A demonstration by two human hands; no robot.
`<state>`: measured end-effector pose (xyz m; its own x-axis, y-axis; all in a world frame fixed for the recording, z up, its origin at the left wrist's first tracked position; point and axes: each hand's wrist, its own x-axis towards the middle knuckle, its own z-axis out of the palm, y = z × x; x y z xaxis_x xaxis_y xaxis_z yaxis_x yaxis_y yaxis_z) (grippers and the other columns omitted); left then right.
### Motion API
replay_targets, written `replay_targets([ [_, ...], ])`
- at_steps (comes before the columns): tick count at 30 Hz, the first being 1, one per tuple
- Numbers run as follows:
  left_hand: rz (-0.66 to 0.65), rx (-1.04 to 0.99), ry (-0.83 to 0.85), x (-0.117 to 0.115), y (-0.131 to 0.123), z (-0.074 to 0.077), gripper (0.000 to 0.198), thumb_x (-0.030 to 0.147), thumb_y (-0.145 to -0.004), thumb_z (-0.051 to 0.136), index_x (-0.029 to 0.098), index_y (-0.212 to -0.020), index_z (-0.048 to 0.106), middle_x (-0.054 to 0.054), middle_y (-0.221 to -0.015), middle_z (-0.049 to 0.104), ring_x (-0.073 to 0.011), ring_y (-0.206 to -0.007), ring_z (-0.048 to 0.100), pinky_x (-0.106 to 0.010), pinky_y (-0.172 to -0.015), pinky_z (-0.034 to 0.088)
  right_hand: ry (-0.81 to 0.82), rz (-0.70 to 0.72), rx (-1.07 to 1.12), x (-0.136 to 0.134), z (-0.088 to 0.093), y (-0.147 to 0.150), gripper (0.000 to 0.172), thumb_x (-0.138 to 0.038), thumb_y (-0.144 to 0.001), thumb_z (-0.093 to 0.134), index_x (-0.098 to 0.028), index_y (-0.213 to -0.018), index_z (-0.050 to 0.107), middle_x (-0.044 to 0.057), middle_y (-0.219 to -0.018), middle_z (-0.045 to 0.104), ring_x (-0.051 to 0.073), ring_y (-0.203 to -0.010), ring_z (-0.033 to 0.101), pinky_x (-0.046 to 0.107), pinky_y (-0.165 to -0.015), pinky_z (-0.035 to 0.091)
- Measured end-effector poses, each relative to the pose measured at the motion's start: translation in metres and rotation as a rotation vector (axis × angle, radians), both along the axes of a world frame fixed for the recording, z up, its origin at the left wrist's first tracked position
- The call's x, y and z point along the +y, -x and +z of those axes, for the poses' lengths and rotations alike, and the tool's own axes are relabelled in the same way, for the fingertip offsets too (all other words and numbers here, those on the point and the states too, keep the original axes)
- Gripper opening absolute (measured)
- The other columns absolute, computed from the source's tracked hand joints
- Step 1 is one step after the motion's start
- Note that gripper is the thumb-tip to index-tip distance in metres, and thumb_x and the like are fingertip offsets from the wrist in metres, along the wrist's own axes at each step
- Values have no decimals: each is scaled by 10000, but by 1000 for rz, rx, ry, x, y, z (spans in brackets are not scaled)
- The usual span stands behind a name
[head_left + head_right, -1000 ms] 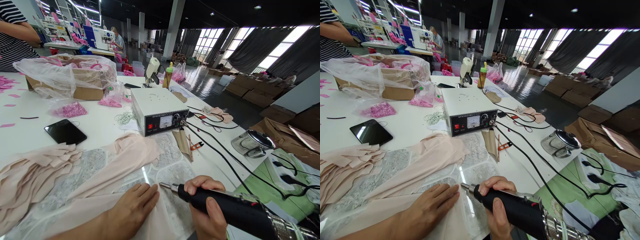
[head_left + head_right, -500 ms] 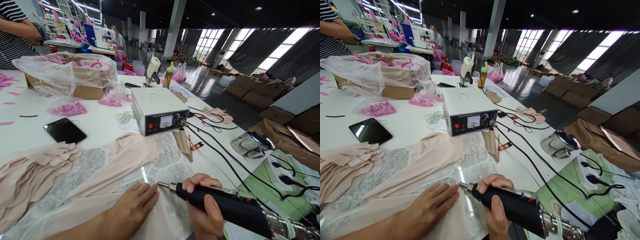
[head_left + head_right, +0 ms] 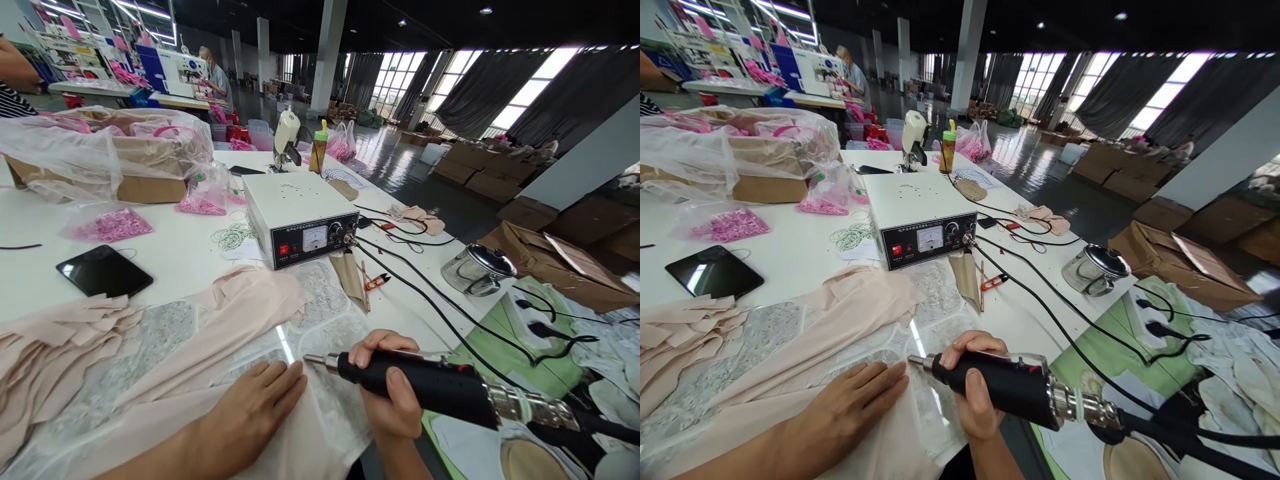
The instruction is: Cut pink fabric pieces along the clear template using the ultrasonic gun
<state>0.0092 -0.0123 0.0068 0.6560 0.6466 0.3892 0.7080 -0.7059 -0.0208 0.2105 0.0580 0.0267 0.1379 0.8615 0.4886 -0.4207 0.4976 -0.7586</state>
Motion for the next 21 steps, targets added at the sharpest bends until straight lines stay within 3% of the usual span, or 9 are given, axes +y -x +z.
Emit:
replay_targets([
  [17,-30,24,12,4,2,6,462,-50,-910,379,100,-1294,587,-156,-1270,673,-236,-955,656,-368,-803,546,16,11,69,1,1,1,145,-318,-839,607,-210,-928,643,19,-829,604,141,-549,617,334,-524,542],
  [21,-43,-18,9,4,3,1,498,-68,-906,362,99,-1323,577,-157,-1278,672,-229,-946,653,-367,-801,559,12,43,14,1,1,1,152,-351,-859,607,-223,-940,625,8,-828,615,141,-547,617,340,-538,537],
])
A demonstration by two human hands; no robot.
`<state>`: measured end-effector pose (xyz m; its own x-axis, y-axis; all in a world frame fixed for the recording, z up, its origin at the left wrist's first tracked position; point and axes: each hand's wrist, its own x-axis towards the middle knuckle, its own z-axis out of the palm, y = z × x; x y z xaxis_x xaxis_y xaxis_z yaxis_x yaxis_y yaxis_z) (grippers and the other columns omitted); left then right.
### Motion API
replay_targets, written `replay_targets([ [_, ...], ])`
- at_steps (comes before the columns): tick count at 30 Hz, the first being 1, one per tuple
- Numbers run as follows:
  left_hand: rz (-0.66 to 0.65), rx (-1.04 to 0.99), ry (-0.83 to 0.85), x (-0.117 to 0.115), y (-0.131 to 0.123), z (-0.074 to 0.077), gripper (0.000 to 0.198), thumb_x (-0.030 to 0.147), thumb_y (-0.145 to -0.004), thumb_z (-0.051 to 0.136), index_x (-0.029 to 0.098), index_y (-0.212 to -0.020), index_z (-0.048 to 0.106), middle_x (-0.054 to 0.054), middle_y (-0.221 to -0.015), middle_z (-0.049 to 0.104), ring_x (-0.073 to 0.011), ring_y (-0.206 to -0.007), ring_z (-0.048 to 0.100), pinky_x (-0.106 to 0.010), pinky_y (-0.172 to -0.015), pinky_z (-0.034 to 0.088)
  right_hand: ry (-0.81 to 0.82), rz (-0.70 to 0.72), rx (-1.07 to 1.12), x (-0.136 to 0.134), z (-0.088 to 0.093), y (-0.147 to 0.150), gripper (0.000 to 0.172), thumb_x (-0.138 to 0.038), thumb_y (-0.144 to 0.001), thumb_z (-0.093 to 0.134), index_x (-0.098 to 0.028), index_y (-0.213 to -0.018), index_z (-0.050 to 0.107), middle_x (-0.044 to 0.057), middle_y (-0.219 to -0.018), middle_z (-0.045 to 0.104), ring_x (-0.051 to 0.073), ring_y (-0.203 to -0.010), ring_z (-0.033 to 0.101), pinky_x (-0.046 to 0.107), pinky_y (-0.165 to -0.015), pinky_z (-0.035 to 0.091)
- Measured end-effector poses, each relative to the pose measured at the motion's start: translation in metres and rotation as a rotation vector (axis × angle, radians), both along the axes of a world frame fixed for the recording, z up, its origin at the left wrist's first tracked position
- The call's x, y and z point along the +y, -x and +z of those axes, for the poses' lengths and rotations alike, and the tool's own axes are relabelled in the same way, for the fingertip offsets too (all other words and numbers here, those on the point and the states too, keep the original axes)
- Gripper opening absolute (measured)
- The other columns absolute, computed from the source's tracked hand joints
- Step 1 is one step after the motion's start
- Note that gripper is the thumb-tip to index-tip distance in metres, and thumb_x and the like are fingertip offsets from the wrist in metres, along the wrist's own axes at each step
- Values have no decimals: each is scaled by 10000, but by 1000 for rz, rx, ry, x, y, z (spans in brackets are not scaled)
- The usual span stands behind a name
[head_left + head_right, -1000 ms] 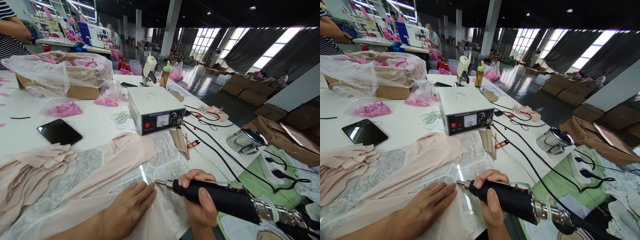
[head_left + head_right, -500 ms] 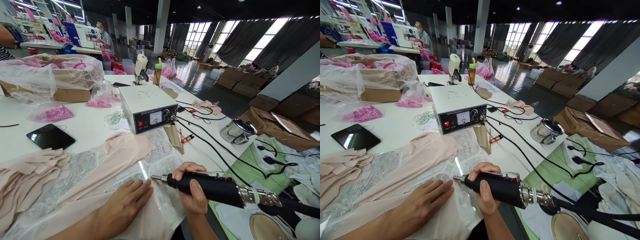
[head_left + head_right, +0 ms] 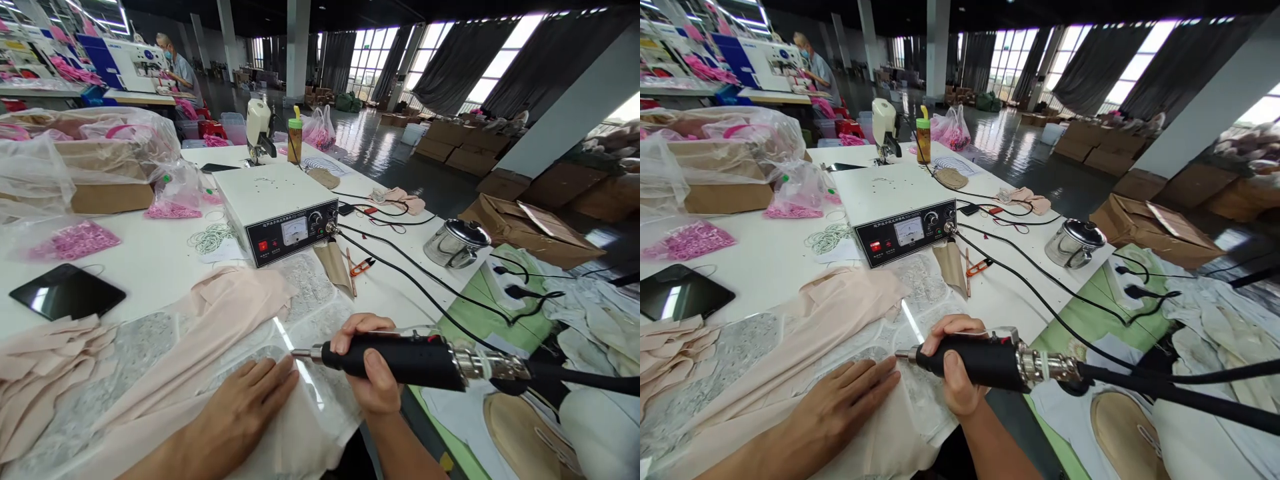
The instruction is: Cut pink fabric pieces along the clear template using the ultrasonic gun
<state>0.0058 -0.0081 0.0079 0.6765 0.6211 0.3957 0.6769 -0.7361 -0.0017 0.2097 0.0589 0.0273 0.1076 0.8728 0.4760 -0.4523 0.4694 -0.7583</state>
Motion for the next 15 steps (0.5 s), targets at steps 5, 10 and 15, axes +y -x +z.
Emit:
replay_targets([
  [5,26,-16,15,-2,5,-16,531,-49,-925,350,148,-1364,574,-139,-1343,643,-242,-1032,640,-389,-852,574,1,-22,-28,2,-4,1,190,-401,-865,616,-225,-934,597,6,-801,621,148,-561,614,331,-534,519],
  [10,-34,16,36,1,15,-16,516,-36,-957,368,145,-1395,572,-124,-1380,633,-230,-1053,652,-358,-867,581,-29,-14,-29,6,-6,2,166,-384,-885,604,-234,-953,581,14,-804,640,160,-571,626,347,-550,529],
  [15,-36,93,44,2,20,-9,555,-39,-954,365,169,-1434,553,-89,-1457,590,-225,-1160,618,-339,-946,555,-57,-12,5,8,-2,3,155,-374,-890,620,-238,-962,604,11,-842,654,137,-547,624,330,-553,532],
])
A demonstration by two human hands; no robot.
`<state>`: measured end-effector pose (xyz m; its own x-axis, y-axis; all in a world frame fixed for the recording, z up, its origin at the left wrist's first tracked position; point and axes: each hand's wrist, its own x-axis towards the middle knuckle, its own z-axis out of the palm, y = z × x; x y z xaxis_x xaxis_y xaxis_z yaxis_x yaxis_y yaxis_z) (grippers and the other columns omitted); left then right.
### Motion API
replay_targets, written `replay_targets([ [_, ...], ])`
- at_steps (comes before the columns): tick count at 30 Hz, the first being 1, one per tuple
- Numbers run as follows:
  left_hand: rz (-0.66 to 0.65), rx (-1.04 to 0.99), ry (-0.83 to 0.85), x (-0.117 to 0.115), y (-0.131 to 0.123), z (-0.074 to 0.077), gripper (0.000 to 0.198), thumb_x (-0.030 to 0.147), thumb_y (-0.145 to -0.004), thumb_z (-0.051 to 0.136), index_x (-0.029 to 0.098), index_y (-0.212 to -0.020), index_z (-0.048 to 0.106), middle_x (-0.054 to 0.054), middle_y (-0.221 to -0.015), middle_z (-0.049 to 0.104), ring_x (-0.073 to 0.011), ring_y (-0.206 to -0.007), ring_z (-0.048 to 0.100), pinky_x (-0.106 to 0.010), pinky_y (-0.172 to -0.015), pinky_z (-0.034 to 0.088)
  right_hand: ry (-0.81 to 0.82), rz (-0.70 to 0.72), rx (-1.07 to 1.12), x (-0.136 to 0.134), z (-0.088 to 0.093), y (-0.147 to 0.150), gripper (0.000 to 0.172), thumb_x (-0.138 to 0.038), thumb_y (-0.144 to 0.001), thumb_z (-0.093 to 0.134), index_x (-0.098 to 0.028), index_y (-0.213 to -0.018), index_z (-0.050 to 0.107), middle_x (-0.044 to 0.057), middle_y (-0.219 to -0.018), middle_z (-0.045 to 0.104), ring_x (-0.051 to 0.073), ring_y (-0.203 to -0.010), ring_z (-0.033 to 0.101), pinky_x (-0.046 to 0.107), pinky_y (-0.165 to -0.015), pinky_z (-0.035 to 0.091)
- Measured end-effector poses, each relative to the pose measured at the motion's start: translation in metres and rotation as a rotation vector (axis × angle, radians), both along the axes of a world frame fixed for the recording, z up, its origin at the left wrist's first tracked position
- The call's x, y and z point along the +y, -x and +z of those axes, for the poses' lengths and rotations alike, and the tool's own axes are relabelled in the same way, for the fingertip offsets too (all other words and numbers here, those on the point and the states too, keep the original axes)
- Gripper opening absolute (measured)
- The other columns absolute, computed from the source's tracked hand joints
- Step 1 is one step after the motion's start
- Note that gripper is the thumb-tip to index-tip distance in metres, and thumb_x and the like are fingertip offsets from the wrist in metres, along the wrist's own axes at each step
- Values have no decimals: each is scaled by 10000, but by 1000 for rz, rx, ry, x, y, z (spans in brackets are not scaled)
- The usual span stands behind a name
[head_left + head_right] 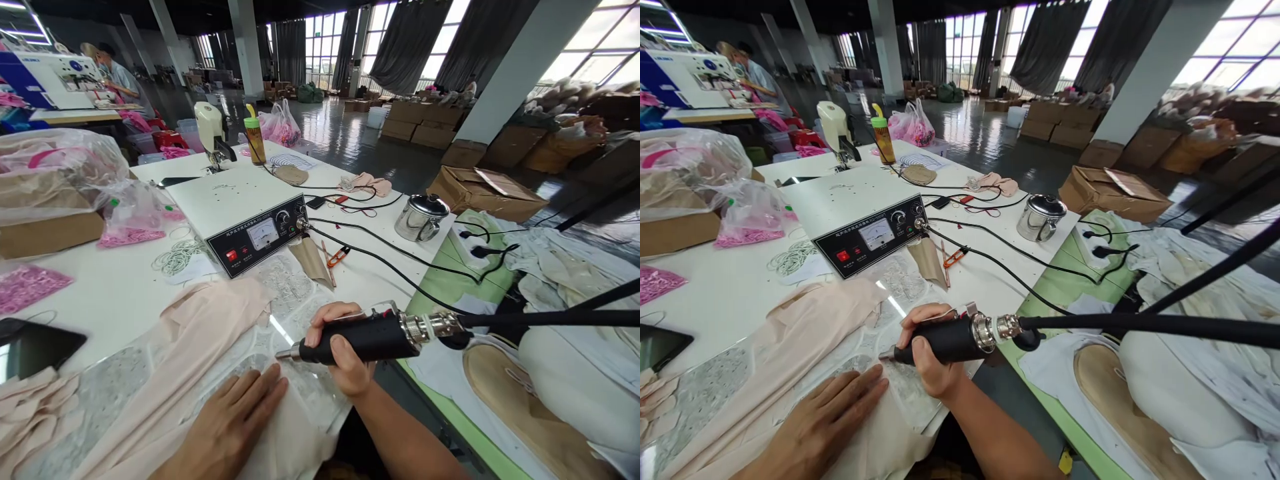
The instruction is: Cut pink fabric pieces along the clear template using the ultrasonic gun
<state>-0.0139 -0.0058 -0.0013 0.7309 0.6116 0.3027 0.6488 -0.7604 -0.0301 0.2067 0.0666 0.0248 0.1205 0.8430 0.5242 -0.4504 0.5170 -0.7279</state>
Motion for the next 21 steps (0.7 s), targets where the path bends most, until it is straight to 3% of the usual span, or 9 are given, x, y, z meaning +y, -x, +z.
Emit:
replay_targets([
  [11,-25,11,-36,2,-4,4,577,-50,-926,372,183,-1415,573,-80,-1421,609,-222,-1105,616,-324,-907,529,7,3,18,0,3,2,165,-379,-880,632,-230,-946,605,10,-815,652,141,-535,624,331,-538,543],
  [21,20,-64,4,-5,-7,-11,504,0,-996,319,171,-1388,586,-120,-1414,596,-259,-1103,590,-394,-915,529,90,108,6,-20,12,-19,186,-401,-866,665,-227,-923,638,19,-812,627,151,-536,628,328,-519,544],
])
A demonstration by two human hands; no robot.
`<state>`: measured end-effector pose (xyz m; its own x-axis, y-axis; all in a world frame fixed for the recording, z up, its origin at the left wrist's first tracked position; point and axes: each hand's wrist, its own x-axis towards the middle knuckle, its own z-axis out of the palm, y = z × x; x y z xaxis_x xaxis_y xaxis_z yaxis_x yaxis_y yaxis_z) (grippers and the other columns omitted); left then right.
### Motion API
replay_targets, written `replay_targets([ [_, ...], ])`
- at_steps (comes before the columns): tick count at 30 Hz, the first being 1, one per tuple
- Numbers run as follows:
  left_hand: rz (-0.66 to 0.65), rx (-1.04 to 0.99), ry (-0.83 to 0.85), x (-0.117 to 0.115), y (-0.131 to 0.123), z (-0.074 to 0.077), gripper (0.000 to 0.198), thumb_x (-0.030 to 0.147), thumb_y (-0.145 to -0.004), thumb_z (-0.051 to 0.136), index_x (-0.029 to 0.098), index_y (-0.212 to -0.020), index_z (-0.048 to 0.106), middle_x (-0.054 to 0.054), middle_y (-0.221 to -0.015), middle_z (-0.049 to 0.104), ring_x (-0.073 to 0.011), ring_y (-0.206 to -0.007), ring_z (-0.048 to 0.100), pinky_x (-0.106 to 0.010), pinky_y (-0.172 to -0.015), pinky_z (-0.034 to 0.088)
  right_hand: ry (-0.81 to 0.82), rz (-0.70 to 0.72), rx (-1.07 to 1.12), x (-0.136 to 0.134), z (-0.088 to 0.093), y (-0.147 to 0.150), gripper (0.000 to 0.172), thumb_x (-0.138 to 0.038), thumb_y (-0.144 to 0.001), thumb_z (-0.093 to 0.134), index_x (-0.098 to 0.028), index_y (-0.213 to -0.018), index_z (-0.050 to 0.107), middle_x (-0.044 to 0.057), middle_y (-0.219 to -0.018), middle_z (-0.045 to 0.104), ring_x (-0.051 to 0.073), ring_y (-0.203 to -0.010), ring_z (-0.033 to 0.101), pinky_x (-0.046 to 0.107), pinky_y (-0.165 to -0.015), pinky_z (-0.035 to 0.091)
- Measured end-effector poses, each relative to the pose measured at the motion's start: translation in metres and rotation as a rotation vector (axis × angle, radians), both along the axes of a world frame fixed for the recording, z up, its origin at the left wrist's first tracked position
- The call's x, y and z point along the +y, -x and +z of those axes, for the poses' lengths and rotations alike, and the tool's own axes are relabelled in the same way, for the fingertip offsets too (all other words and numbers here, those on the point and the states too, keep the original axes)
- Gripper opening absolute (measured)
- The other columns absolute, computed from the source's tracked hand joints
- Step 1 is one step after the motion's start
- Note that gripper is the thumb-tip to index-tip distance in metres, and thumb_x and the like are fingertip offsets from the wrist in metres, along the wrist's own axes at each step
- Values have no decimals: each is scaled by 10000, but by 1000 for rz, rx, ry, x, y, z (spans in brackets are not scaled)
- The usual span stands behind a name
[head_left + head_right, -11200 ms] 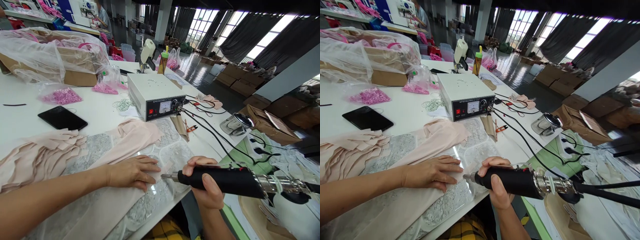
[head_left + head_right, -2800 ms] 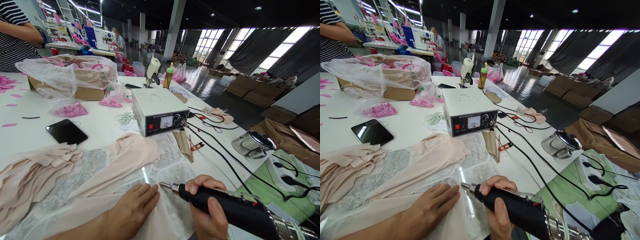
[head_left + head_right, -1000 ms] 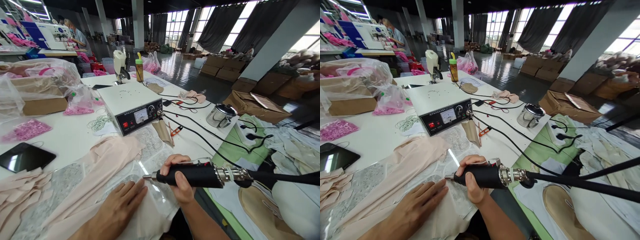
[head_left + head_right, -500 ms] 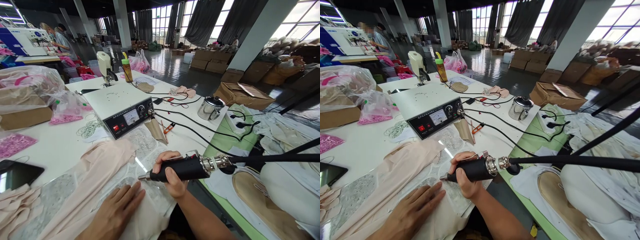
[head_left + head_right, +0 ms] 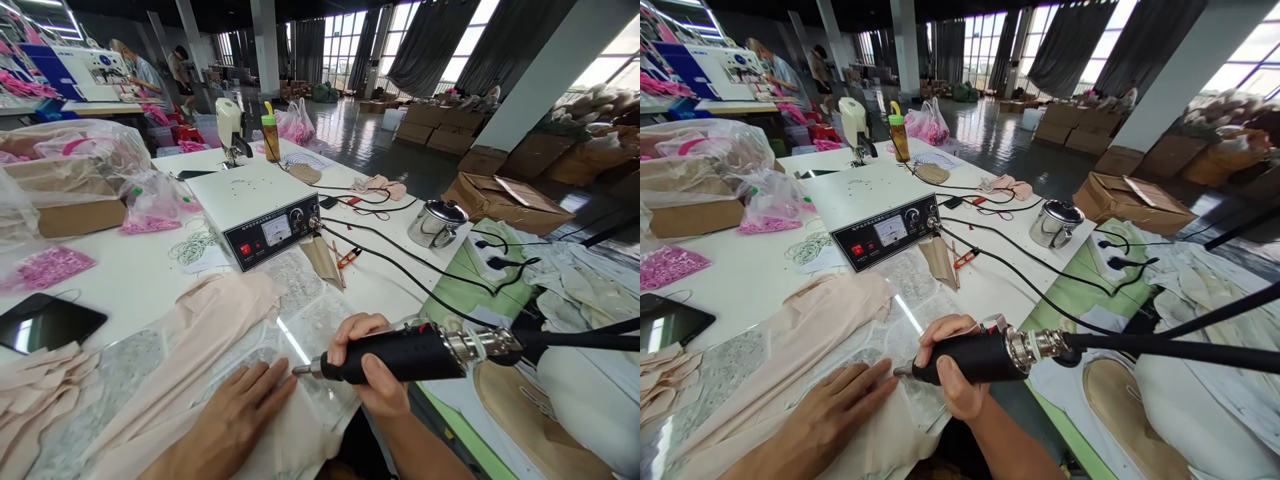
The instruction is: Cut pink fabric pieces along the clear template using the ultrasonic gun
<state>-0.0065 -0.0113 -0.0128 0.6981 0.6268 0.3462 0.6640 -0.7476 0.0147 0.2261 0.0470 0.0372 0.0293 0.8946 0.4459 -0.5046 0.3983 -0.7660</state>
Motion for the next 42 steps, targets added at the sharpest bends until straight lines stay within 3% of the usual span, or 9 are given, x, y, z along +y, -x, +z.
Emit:
replay_targets([
  [18,20,0,15,0,0,-1,541,-20,-979,328,202,-1410,570,-94,-1425,593,-250,-1112,592,-389,-933,518,-36,21,-36,0,-4,1,143,-369,-890,661,-234,-925,629,11,-830,640,138,-557,632,320,-547,548],
  [23,14,-16,36,3,1,1,493,-1,-1005,305,180,-1371,579,-101,-1398,613,-248,-1078,598,-388,-894,529,11,-36,9,-3,0,-8,182,-401,-859,668,-230,-917,645,8,-811,630,143,-536,622,320,-519,526],
  [29,28,-57,26,3,-4,7,310,203,-1087,366,209,-1140,671,-99,-1369,623,-241,-988,607,-372,-812,537,20,-37,52,-15,1,-20,175,-381,-848,667,-229,-935,676,10,-816,638,131,-536,623,306,-528,512],
  [33,28,-41,23,1,-4,9,332,307,-1105,362,237,-1211,669,-97,-1412,591,-260,-1049,601,-391,-853,538,33,-25,70,-19,0,-22,172,-376,-852,668,-230,-942,680,12,-827,637,127,-544,624,302,-535,521],
  [42,34,-9,22,-1,-3,11,332,335,-1098,396,267,-1298,652,-96,-1447,564,-264,-1076,597,-397,-876,543,33,-20,53,-18,0,-16,177,-384,-850,669,-234,-943,669,11,-826,629,129,-546,620,304,-531,534],
])
